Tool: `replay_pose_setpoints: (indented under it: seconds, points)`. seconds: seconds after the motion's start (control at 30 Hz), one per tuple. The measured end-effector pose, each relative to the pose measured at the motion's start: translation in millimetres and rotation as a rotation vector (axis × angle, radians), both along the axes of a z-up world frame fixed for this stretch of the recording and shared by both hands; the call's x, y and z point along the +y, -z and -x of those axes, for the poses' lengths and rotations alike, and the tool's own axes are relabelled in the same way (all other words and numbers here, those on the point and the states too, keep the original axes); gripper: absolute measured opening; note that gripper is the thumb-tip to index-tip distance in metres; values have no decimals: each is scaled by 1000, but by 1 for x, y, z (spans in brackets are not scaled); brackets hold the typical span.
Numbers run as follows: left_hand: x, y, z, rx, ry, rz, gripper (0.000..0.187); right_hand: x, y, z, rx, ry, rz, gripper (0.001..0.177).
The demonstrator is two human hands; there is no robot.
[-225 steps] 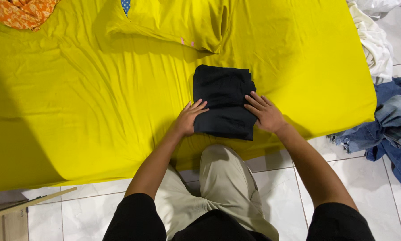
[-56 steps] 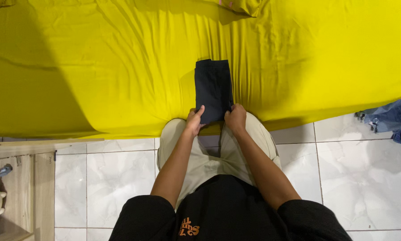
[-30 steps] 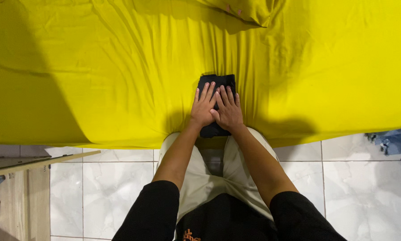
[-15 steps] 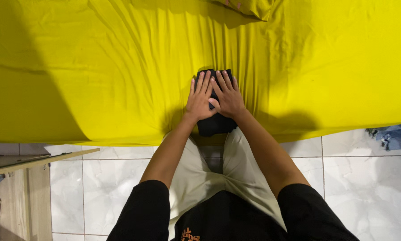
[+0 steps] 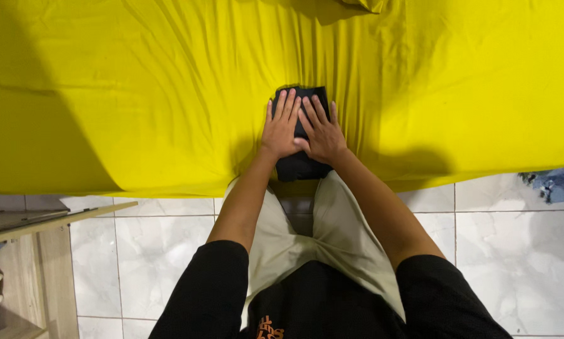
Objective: The person folds a pair of black shorts on a yellow bed by hand and then places them into a wardrobe.
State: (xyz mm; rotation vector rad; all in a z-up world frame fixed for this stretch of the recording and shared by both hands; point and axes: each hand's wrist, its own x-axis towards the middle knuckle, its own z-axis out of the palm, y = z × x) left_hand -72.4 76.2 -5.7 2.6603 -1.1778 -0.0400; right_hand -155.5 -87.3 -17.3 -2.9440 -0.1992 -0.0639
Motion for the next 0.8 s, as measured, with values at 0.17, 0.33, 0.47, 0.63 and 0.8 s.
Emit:
replay_pose_setpoints:
  seconds: [0.17, 0.33, 0.47, 0.63, 0.8]
  points:
    - [0, -3, -4, 63, 42, -35, 118, 12, -42, 59, 162, -111, -17, 93]
    - [-1, -22, -13, 205, 60, -83, 119, 31, -82, 82, 436, -52, 147, 108]
    - [16, -35, -3, 72, 110, 34, 105, 42, -46, 85, 267, 17, 224, 86]
    - [55, -44, 34, -253, 368, -304, 103, 35, 0, 89, 110, 22, 145, 73]
    - [75, -30, 67, -127, 533, -268, 102, 32, 10, 89, 120, -11, 105, 71]
